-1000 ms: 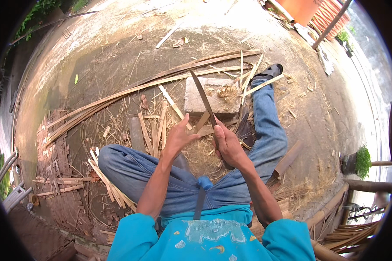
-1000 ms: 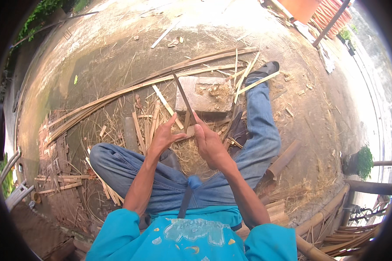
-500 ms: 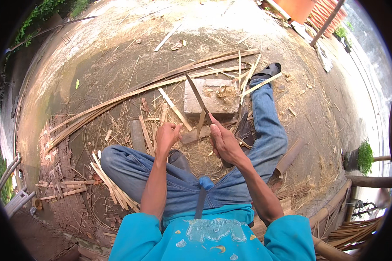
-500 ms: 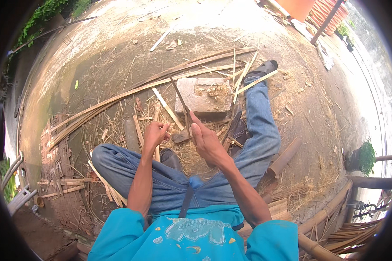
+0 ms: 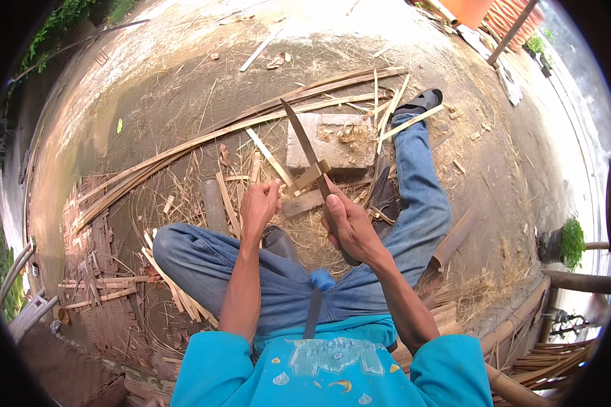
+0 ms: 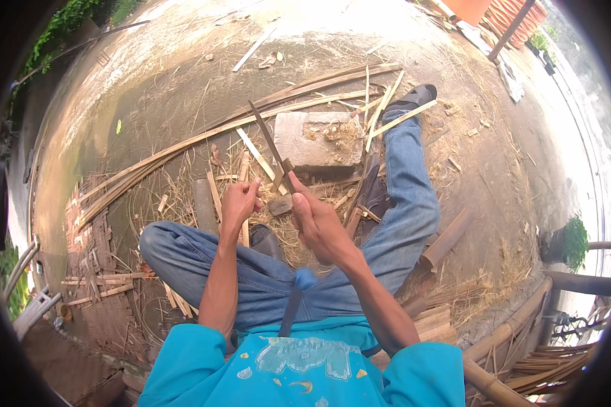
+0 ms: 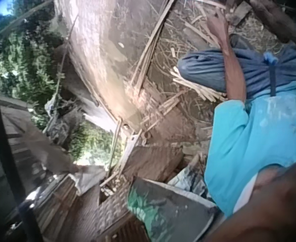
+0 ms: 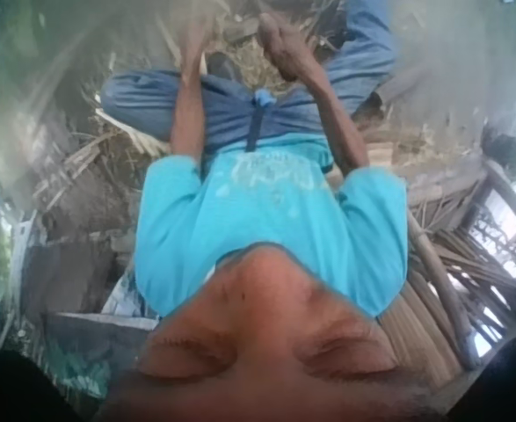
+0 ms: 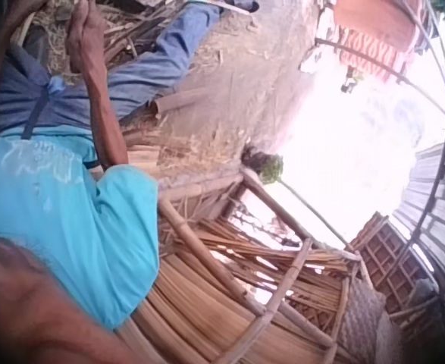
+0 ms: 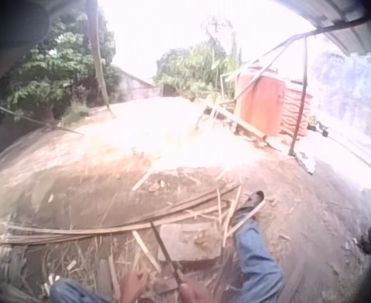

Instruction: The person sits on the ground and uses a knife to shave thin strips from a bamboo stick. They repeatedly hold the stick and shave it, producing wood shavings that accumulate on the ground.

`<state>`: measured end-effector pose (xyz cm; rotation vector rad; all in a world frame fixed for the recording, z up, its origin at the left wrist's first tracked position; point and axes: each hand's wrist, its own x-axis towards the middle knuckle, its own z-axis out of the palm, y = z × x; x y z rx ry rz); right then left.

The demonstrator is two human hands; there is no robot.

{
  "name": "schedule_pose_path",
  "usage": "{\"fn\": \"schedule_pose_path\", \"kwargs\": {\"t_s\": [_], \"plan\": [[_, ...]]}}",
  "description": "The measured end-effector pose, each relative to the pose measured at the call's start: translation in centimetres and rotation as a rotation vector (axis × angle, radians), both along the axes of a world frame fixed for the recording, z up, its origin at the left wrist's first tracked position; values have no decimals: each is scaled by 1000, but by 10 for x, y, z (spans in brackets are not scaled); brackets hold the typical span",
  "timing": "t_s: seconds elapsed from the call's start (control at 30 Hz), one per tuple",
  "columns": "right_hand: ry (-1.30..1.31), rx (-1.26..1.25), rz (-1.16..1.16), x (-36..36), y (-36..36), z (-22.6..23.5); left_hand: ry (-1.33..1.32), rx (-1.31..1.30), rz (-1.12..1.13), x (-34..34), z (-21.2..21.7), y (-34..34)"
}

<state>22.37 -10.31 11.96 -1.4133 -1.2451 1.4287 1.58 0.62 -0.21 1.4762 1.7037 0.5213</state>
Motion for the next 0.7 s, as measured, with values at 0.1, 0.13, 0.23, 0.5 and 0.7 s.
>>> {"fn": "schedule_pose_path", "kwargs": {"t_s": [0.1,0.13,0.23,0.5,0.7], "plan": [[40,-19,-16,0,-6,10,-157,-77,70,-5,-8,-1],[17,-36,-31,4,-7,-9,-216,-98,87,-2,-7,3],[-21,-51,-34,5,3,-45,-366,-93,109,5,19,-5],[-358,271,70,17,45,-46,-676,-454,38,48,74,-3],[-316,185,79,12,49,-42,-466,-433,24,53,77,22]]}}
